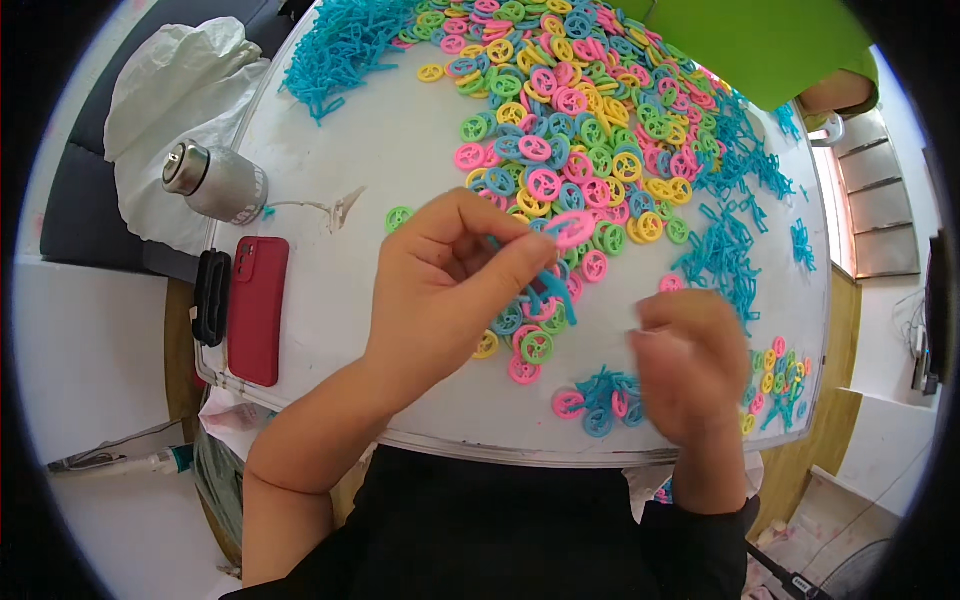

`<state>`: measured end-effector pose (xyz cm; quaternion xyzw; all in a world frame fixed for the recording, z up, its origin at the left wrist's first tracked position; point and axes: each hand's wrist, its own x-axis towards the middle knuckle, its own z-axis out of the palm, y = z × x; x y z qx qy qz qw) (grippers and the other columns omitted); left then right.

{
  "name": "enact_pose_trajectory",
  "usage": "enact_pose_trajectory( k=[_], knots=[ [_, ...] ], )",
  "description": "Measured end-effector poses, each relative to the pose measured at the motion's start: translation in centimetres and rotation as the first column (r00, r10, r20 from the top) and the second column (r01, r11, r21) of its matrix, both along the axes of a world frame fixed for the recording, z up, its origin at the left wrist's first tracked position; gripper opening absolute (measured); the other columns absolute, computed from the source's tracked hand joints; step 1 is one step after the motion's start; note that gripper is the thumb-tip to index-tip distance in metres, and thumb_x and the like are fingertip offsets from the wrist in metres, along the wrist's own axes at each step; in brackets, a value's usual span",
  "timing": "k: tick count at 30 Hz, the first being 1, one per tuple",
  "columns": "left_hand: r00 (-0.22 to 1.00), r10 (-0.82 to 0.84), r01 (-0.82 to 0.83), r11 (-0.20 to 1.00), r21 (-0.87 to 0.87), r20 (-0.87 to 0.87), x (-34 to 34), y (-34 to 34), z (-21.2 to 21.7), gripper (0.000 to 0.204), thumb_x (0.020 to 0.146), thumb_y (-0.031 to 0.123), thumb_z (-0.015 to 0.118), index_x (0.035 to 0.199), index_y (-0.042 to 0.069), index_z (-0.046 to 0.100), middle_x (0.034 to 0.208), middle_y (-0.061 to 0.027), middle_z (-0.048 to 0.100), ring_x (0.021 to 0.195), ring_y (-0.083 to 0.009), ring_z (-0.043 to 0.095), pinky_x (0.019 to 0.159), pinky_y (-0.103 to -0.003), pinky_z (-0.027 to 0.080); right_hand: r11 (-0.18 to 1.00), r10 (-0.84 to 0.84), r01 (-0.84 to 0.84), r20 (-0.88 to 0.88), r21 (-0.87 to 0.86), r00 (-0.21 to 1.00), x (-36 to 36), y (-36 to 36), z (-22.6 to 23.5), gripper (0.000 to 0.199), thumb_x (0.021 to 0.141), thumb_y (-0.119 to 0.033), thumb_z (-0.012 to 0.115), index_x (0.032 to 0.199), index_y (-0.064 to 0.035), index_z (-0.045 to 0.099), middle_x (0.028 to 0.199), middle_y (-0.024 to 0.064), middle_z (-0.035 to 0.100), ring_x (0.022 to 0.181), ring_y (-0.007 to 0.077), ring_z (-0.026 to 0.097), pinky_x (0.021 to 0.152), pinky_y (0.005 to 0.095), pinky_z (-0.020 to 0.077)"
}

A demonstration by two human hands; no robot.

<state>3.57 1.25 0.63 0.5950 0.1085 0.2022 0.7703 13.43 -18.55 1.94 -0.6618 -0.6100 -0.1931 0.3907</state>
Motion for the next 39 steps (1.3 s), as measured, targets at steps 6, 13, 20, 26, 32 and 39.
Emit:
enact_pose_trajectory(
  k=[6, 13, 20, 26, 32, 39],
  knots=[
    [0.949, -0.227, 0.230, 0.973, -0.011, -0.219, -0.5, -0.6, 0.4, 0.018, 0.088, 0.012, 0.075, 0.099, 0.003, 0.063, 0.075, 0.0009, 0.063, 0.063, -0.0032, 0.055, 0.055, -0.020, 0.043, 0.985, 0.112, -0.112, -0.006, -0.132, 0.994, -1.7, 1.0, 0.3, 0.035, 0.058, -0.004, 0.074, 0.093, -0.0049, 0.069, 0.084, 0.0108, 0.062, 0.066, 0.0211, 0.065, 0.050, 0.0296, 0.0486],
    [0.976, -0.165, 0.050, 0.803, 0.594, 0.141, -0.7, -0.1, 1.7, 0.061, 0.075, 0.028, 0.085, 0.126, 0.006, 0.059, 0.100, -0.0081, 0.064, 0.090, -0.0222, 0.062, 0.078, -0.036, 0.049, 0.992, 0.039, -0.127, -0.973, 0.010, 0.228, -1.7, -1.3, 0.8, 0.015, 0.086, 0.002, 0.072, 0.099, 0.0025, 0.065, 0.091, 0.0108, 0.068, 0.074, 0.0154, 0.069, 0.063, 0.0258, 0.0564],
    [0.949, -0.307, 0.279, 0.699, 0.658, -0.076, -1.2, -0.3, 0.7, 0.045, 0.079, 0.004, 0.081, 0.119, 0.002, 0.061, 0.110, -0.0111, 0.068, 0.100, -0.0253, 0.067, 0.089, -0.035, 0.052, 0.985, 0.171, -0.010, -0.978, 0.171, 0.118, -1.2, 0.2, 0.3, 0.023, 0.092, 0.002, 0.061, 0.115, 0.0027, 0.060, 0.089, 0.0099, 0.065, 0.072, 0.0136, 0.064, 0.061, 0.0250, 0.0517],
    [0.997, 0.042, -0.051, 0.989, 0.139, 0.064, -0.2, 1.0, 0.0, 0.025, 0.088, -0.001, 0.072, 0.111, -0.002, 0.064, 0.103, -0.0048, 0.068, 0.087, -0.0095, 0.063, 0.080, -0.026, 0.052, 0.868, -0.418, 0.283, -0.293, -0.408, 0.860, 2.2, -0.1, -2.2, 0.031, 0.087, -0.003, 0.068, 0.119, -0.0036, 0.065, 0.093, 0.0105, 0.065, 0.075, 0.0204, 0.062, 0.065, 0.0329, 0.0497],
    [0.997, 0.046, -0.056, 0.982, 0.180, 0.060, 0.0, 0.8, -0.3, 0.026, 0.087, -0.001, 0.073, 0.112, -0.002, 0.064, 0.102, -0.0047, 0.068, 0.088, -0.0090, 0.062, 0.082, -0.025, 0.051, 0.811, -0.416, 0.321, -0.097, -0.488, 0.904, 1.0, 1.4, -3.9, 0.039, 0.077, -0.009, 0.076, 0.114, -0.0044, 0.067, 0.095, 0.0126, 0.060, 0.089, 0.0331, 0.061, 0.076, 0.0416, 0.0499],
    [0.997, 0.069, -0.075, 0.985, 0.157, 0.041, -0.1, 1.3, -0.3, 0.025, 0.087, 0.000, 0.073, 0.110, -0.002, 0.065, 0.101, -0.0039, 0.067, 0.087, -0.0076, 0.059, 0.081, -0.024, 0.050, 0.814, -0.396, 0.340, -0.021, -0.471, 0.918, 0.4, 0.9, -2.6, 0.035, 0.073, -0.005, 0.076, 0.107, -0.0054, 0.068, 0.094, 0.0096, 0.058, 0.089, 0.0301, 0.059, 0.078, 0.0399, 0.0494]
  ],
)
